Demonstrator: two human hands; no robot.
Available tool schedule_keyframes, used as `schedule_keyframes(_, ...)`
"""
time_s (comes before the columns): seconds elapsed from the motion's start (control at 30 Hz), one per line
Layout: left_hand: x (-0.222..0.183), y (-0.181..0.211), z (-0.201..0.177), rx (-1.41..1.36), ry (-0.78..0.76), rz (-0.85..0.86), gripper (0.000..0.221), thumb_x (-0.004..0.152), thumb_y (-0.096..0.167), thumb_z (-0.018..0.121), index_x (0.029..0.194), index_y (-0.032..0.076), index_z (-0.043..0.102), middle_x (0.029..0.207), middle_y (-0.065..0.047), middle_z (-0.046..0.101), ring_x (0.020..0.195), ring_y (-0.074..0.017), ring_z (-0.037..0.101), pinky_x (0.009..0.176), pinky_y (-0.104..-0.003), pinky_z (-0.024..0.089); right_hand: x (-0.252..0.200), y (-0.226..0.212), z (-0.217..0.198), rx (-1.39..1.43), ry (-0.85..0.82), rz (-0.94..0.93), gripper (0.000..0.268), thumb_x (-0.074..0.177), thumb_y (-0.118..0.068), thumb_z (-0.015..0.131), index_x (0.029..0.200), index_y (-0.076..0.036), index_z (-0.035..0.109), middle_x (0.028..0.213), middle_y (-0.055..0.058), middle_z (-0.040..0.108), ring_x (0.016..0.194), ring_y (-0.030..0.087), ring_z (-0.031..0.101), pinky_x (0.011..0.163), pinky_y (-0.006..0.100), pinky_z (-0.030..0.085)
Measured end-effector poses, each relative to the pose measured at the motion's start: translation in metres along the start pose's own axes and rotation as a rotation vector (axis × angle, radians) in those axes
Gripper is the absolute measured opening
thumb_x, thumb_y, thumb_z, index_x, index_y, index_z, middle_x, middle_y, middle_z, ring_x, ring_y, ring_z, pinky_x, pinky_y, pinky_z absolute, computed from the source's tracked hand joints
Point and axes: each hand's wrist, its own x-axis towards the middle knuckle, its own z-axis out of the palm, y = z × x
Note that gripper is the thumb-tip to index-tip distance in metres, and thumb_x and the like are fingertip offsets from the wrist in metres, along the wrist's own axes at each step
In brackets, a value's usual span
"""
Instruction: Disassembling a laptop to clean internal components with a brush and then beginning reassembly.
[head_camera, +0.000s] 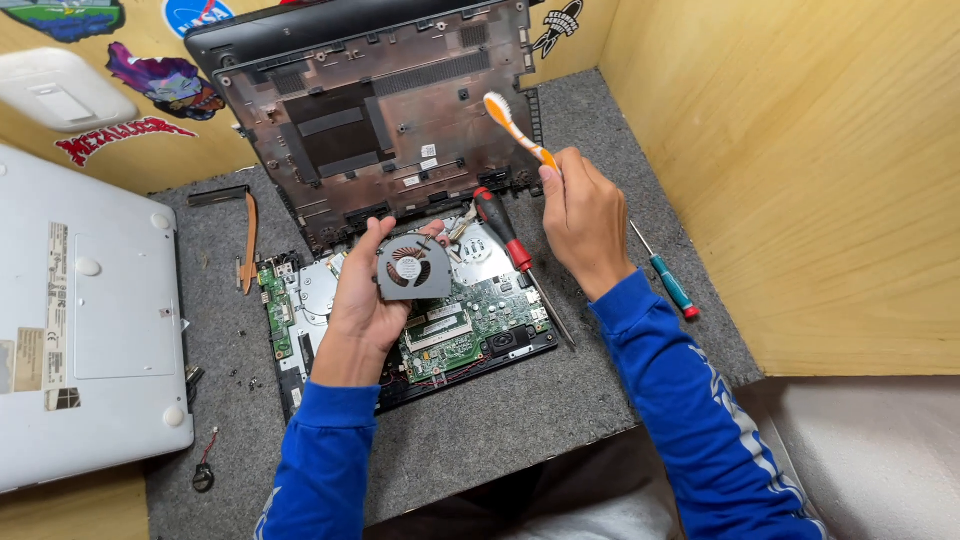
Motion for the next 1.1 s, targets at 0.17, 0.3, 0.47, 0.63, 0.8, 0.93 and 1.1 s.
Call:
schedule_keyframes(0.17, -0.005, 0.004, 0.005, -0.158, 0.036, 0.045, 0.057, 0.085, 0.048, 0.052, 0.118, 0.001, 0.046, 0.123, -0.036, 0.053, 0.115, -0.0428, 0.056, 0.092, -0.056, 0.049, 0.002, -0.003, -0.009, 0.046, -0.011, 0.003, 0.021, 0.100, -0.021, 0.044, 0.090, -0.008, 0.058, 0.063, 0.011, 0.057, 0.056, 0.030, 0.062, 0.050, 0.036, 0.046)
schedule_keyframes(0.3, -0.018, -0.008, 0.024, 0.347, -0.072, 0.203, 0.055, 0.082, 0.041, 0.060, 0.121, 0.005, 0.049, 0.120, -0.030, 0.057, 0.112, -0.0351, 0.059, 0.091, -0.044, 0.050, -0.004, -0.006, 0.000, 0.071, -0.089, -0.023, 0.018, 0.098, -0.025, 0.050, 0.088, -0.011, 0.058, 0.057, 0.009, 0.049, 0.053, 0.031, 0.058, 0.051, 0.038, 0.045)
schedule_keyframes(0.47, -0.036, -0.010, 0.032, 1.021, -0.158, 0.471, 0.053, 0.070, 0.015, 0.078, 0.118, 0.008, 0.055, 0.105, -0.018, 0.067, 0.097, -0.0254, 0.065, 0.083, -0.035, 0.054, -0.005, -0.009, 0.001, 0.082, -0.121, -0.063, 0.019, 0.097, -0.025, 0.052, 0.086, -0.012, 0.059, 0.053, 0.007, 0.046, 0.051, 0.027, 0.055, 0.051, 0.034, 0.045)
schedule_keyframes(0.63, -0.025, -0.014, 0.024, 0.917, -0.155, 0.474, 0.044, 0.081, 0.004, 0.066, 0.124, 0.007, 0.057, 0.108, -0.021, 0.066, 0.101, -0.0294, 0.065, 0.085, -0.038, 0.054, -0.009, -0.010, -0.001, 0.127, -0.134, -0.077, 0.030, 0.100, -0.036, 0.051, 0.080, -0.014, 0.057, 0.049, 0.004, 0.038, 0.046, 0.023, 0.048, 0.051, 0.031, 0.042)
schedule_keyframes(0.8, -0.031, -0.003, 0.033, 0.009, -0.204, 0.194, 0.040, 0.093, 0.019, 0.055, 0.127, 0.001, 0.047, 0.113, -0.025, 0.059, 0.097, -0.0413, 0.063, 0.079, -0.066, 0.052, -0.013, -0.035, 0.000, -0.035, -0.144, -0.388, 0.035, 0.093, -0.045, 0.059, 0.071, -0.018, 0.057, 0.051, 0.004, 0.043, 0.047, 0.024, 0.055, 0.049, 0.030, 0.046)
schedule_keyframes(0.93, -0.033, 0.002, 0.036, -0.113, -0.302, 0.293, 0.036, 0.095, 0.018, 0.054, 0.127, 0.001, 0.048, 0.121, -0.030, 0.055, 0.110, -0.0485, 0.055, 0.090, -0.066, 0.048, -0.009, -0.030, -0.001, -0.151, -0.051, -0.382, 0.035, 0.099, -0.041, 0.058, 0.073, -0.017, 0.059, 0.052, 0.003, 0.046, 0.048, 0.022, 0.056, 0.048, 0.029, 0.046)
schedule_keyframes(1.1, -0.035, 0.006, 0.035, -0.048, -0.394, 0.265, 0.060, 0.094, 0.049, 0.042, 0.141, 0.012, 0.039, 0.134, -0.029, 0.046, 0.114, -0.0468, 0.053, 0.088, -0.057, 0.054, -0.023, -0.048, 0.006, -0.231, -0.033, -0.487, 0.035, 0.094, -0.046, 0.057, 0.075, -0.017, 0.061, 0.054, -0.001, 0.047, 0.044, 0.016, 0.053, 0.044, 0.024, 0.043)
